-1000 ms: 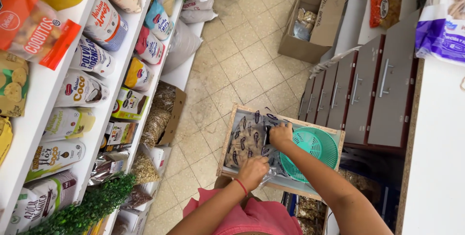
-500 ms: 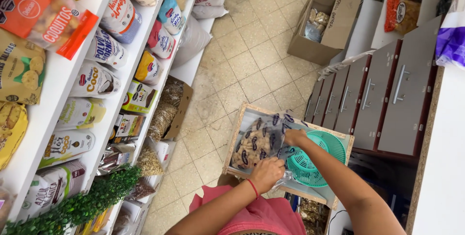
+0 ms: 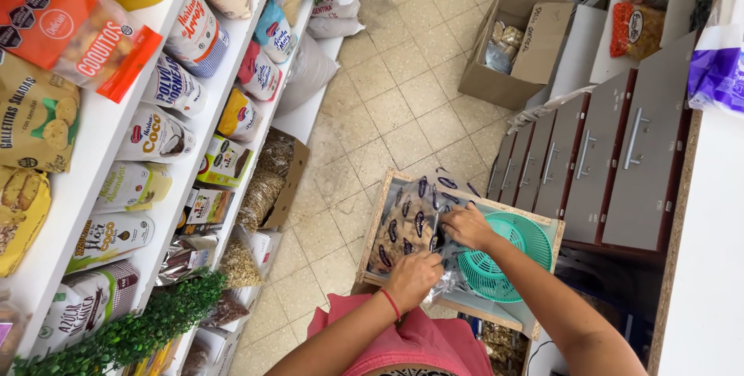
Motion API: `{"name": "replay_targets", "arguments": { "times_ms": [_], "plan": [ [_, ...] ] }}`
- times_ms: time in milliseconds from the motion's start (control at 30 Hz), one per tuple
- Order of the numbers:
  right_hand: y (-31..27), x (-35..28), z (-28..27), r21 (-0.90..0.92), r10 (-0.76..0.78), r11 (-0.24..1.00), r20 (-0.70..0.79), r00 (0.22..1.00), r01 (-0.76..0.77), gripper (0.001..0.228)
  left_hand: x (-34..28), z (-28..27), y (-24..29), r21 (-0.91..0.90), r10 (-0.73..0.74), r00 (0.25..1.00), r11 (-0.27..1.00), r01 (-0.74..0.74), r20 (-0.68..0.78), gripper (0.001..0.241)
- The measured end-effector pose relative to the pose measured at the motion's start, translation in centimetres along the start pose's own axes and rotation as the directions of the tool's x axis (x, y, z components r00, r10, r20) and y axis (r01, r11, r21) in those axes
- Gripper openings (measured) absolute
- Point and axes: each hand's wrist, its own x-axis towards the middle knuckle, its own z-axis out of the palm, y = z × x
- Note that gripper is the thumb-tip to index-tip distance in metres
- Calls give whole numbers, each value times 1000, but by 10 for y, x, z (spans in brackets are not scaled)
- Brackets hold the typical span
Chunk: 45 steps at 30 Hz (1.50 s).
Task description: Weighing and packaging snacks into plastic bags using a scoop and a digital scale
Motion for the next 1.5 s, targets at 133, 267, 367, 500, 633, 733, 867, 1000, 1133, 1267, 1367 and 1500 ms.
{"name": "replay_targets", "arguments": {
  "times_ms": [133, 267, 367, 500, 633, 733, 867, 1000, 1133, 1267, 1367, 1500],
  "plan": [
    [12, 3, 4, -2, 23, 1000, 42, 999, -23, 36, -22, -9, -14, -58, -38, 999, 998, 39, 30, 9],
    [24, 1, 5, 8, 29, 1000, 9, 1000, -29, 25, -56, -7, -44, -84, -145, 984, 985, 153, 99, 27],
    [26, -2, 0, -11, 31, 999, -8, 999, -31, 24, -88, 24, -72, -102, -183, 981, 977, 189, 69, 24],
    [23, -6, -7, -1, 42, 999, -35, 999, -42, 25, -100, 33, -78, -127, -201, 977, 970, 208, 69, 18],
    [25, -11, -8, 10, 67, 998, -45, 997, -67, 25, -75, -18, -57, -239, -281, 945, 919, 315, 166, 18],
    [24, -21, -10, 44, 113, 993, -70, 991, -110, 29, -61, -45, -46, -274, -327, 895, 870, 411, 304, 12],
    [26, -36, -11, 99, 171, 983, -145, 975, -158, 27, -50, -63, -48, -321, -422, 837, 785, 529, 347, 20],
    [37, -53, -3, 234, 276, 944, -178, 944, -232, 29, -42, -100, -43, -488, -476, 868, 729, 481, 144, 66],
    [45, -69, 8, 305, 313, 921, -206, 927, -243, 28, -35, -125, -50, -447, -428, 900, 792, 416, 79, 70],
    [46, -87, 16, 407, 369, 874, -202, 907, -265, 30, -33, -106, -73, -328, -311, 949, 892, 310, 50, 12],
    [43, -102, 19, 519, 408, 817, -215, 887, -250, 28, -31, -107, -77, -250, -291, 957, 927, 280, -8, 3],
    [32, -129, 17, 685, 487, 702, -260, 834, -197, 27, -20, -104, -84, -308, -333, 922, 914, 265, -195, 4]
  ]
}}
